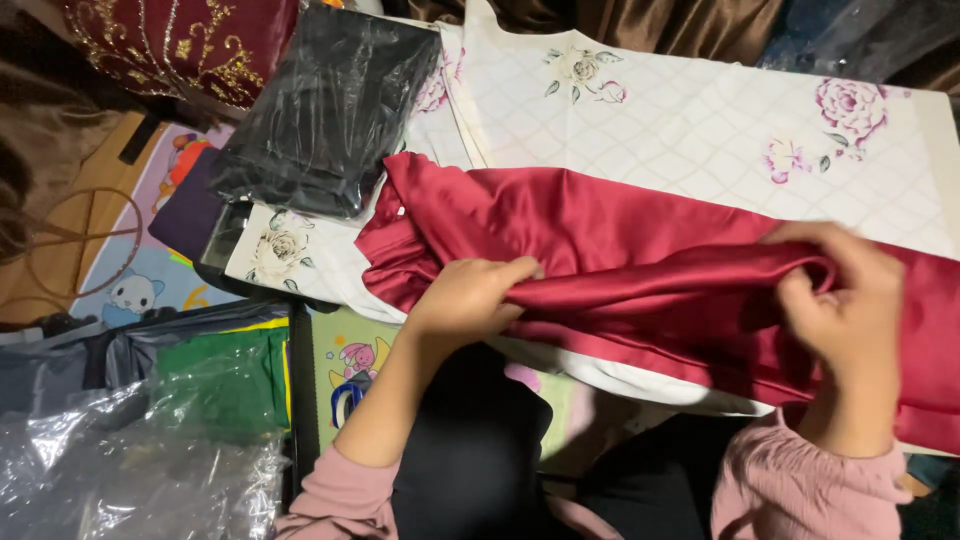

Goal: The person folds a red satin jacket on a table. They smooth the fabric, fold the sleeves and sides inward, and then fold the garment in half to create a compact rectangle.

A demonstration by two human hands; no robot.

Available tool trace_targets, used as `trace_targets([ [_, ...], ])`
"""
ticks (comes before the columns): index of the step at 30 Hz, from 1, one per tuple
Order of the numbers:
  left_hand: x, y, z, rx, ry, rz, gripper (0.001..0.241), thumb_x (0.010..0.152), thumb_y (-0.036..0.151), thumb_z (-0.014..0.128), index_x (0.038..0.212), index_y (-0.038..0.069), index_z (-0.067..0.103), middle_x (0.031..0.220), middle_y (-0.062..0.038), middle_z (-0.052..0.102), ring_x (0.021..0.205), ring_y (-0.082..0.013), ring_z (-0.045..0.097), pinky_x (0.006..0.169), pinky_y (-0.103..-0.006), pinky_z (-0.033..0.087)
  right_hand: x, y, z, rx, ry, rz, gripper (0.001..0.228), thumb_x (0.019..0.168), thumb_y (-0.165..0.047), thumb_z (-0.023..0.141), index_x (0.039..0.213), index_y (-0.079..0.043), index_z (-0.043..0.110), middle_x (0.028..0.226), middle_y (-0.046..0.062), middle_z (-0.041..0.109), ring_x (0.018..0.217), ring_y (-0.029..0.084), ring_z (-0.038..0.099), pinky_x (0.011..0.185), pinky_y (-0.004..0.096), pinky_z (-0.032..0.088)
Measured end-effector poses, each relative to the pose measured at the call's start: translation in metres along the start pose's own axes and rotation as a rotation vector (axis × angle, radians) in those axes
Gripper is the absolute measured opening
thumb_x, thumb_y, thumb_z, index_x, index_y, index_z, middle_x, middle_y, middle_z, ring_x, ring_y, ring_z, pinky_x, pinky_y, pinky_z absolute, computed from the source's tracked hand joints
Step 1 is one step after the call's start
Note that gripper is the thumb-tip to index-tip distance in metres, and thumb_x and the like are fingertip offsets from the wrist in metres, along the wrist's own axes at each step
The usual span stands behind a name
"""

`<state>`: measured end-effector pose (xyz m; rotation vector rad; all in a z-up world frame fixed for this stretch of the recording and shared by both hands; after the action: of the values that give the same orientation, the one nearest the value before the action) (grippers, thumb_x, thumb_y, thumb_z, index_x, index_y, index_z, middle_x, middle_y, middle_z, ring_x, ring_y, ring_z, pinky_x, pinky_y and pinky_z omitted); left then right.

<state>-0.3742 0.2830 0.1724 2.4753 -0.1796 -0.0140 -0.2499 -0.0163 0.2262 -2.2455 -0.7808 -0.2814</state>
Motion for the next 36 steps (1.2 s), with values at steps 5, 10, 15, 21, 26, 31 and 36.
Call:
trace_targets([
  [5,0.009,-0.017,0.010,0.174,0.048,0.032,0.048,0.077,0.039,0.079,0.116,0.014,0.066,0.103,-0.006,0.070,0.101,-0.0288,0.064,0.095,-0.0542,0.036,-0.009,0.055,-0.001,-0.609,-0.022,-0.152,0.034,0.087,-0.005,0.070,0.120,-0.003,0.080,0.121,0.013,0.071,0.110,0.032,0.062,0.117,0.043,0.038],
  [10,0.001,-0.048,-0.011,0.168,0.252,-0.134,0.090,0.072,0.082,0.057,0.120,0.007,0.073,0.133,-0.011,0.067,0.130,-0.0284,0.057,0.119,-0.0622,0.019,-0.017,0.120,0.044,-0.688,-0.358,0.169,0.037,0.091,-0.016,0.066,0.127,-0.021,0.076,0.118,0.012,0.074,0.114,0.030,0.066,0.116,0.052,0.034],
  [15,0.000,-0.104,0.014,0.266,0.229,-0.407,0.042,0.093,0.034,0.067,0.116,-0.001,0.072,0.129,-0.023,0.067,0.109,-0.0388,0.068,0.103,-0.0538,0.048,0.002,0.027,0.094,-0.289,-0.478,0.080,0.042,0.093,-0.023,0.058,0.132,-0.009,0.066,0.151,0.014,0.056,0.136,0.034,0.052,0.120,0.058,0.024],
  [21,0.028,-0.090,0.027,0.225,0.233,-0.260,0.046,0.101,0.039,0.057,0.138,0.013,0.064,0.152,-0.018,0.051,0.147,-0.0381,0.042,0.120,-0.0671,0.022,0.013,-0.061,0.181,-0.153,-0.474,-0.166,0.051,0.100,-0.026,0.057,0.150,-0.014,0.052,0.156,0.019,0.047,0.148,0.039,0.039,0.112,0.064,0.033],
  [26,0.033,-0.149,-0.022,0.136,0.505,-0.536,0.048,0.098,0.031,0.061,0.139,0.006,0.057,0.139,-0.025,0.057,0.132,-0.0451,0.054,0.106,-0.0655,0.040,0.044,-0.048,0.226,-0.181,-0.446,-0.125,0.046,0.105,-0.030,0.053,0.147,-0.014,0.055,0.155,0.018,0.047,0.149,0.037,0.039,0.113,0.065,0.032],
  [31,0.054,-0.285,-0.016,0.035,0.455,-0.868,0.073,0.091,0.058,0.061,0.132,-0.002,0.054,0.120,-0.026,0.064,0.112,-0.0495,0.067,0.090,-0.0620,0.055,0.084,0.035,0.266,-0.338,-0.338,0.029,0.047,0.110,-0.049,0.049,0.148,-0.022,0.056,0.136,0.014,0.060,0.132,0.033,0.057,0.111,0.065,0.032],
  [36,0.078,-0.279,-0.030,-0.071,0.258,-0.701,0.060,0.069,0.057,0.076,0.098,0.004,0.077,0.105,-0.023,0.075,0.108,-0.0447,0.070,0.088,-0.0561,0.057,0.092,0.090,0.301,-0.378,-0.419,0.061,0.039,0.105,-0.060,0.055,0.121,-0.027,0.070,0.109,0.004,0.071,0.115,0.030,0.066,0.106,0.063,0.034],
])
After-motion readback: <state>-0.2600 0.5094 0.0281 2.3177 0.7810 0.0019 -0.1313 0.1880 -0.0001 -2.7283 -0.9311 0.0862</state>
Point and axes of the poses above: each hand's wrist, its own x-axis towards the middle knuckle, its own z-axis out of the palm, y = z × x, the point moved 7 cm from there along x, towards the middle knuckle
